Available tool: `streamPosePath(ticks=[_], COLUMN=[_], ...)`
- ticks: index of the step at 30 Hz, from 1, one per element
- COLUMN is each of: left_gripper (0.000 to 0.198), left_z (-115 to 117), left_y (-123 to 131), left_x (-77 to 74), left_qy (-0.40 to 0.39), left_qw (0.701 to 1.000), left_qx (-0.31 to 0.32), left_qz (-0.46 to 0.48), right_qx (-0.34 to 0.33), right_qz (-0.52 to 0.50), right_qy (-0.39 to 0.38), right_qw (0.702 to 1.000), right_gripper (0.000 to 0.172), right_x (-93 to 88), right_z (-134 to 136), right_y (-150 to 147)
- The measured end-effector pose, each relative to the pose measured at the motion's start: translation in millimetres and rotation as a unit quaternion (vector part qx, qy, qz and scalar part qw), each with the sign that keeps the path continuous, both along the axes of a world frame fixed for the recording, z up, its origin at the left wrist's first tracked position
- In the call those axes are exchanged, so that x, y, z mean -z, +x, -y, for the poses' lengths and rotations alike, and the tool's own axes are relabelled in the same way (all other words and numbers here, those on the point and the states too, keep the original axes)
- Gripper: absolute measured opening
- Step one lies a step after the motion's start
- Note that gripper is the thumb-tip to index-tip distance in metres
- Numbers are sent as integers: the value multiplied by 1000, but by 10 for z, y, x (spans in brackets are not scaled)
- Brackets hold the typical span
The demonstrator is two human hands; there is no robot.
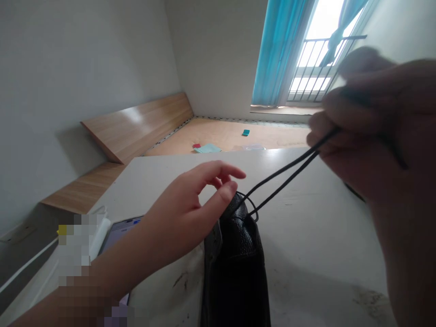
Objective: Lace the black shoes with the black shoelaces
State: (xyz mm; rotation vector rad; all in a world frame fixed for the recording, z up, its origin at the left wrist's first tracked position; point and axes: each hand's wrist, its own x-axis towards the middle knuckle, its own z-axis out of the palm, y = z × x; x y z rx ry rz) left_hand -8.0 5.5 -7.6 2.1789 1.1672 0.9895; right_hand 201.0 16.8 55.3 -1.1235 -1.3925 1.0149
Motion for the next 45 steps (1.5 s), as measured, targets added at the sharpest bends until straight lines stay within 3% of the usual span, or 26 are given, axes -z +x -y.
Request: streamPosePath(ticks=[4,9,12,17,21,26,31,35,38,45], left_gripper=[33,19,24,16,20,17,8,13,21,7], left_z=[3,-81,-134,-144,-115,-121,-111,-100,-109,-88], left_y=[8,-60,-88,-87,-80,-76,-52,-44,-45,-30], left_x=[3,57,83,82,73,90,82,52,47,81], left_qy=[61,79,52,43,40,34,24,14,10,-3], left_qw=[997,991,989,988,989,992,994,995,996,998], left_qx=[-18,-35,-47,-48,-62,-53,-47,-43,-30,-36], left_qz=[34,-98,-128,-139,-129,-113,-101,-84,-85,-52], right_qx=[-132,-186,-195,-242,-247,-308,-278,-178,-152,-176], right_qz=[-4,37,23,27,41,35,21,-92,-193,-293], right_qy=[-58,-166,-178,-188,-173,-147,-166,-193,-222,-260], right_qw=[989,968,964,951,953,939,946,960,943,903], right_gripper=[8,4,7,5,6,11,16,21,18,31], right_x=[310,674,690,645,657,689,731,746,735,664], right_z=[-65,-189,-211,-211,-235,-274,-284,-303,-326,-263], right_y=[-255,-462,-447,-408,-395,-333,-348,-376,-371,-413])
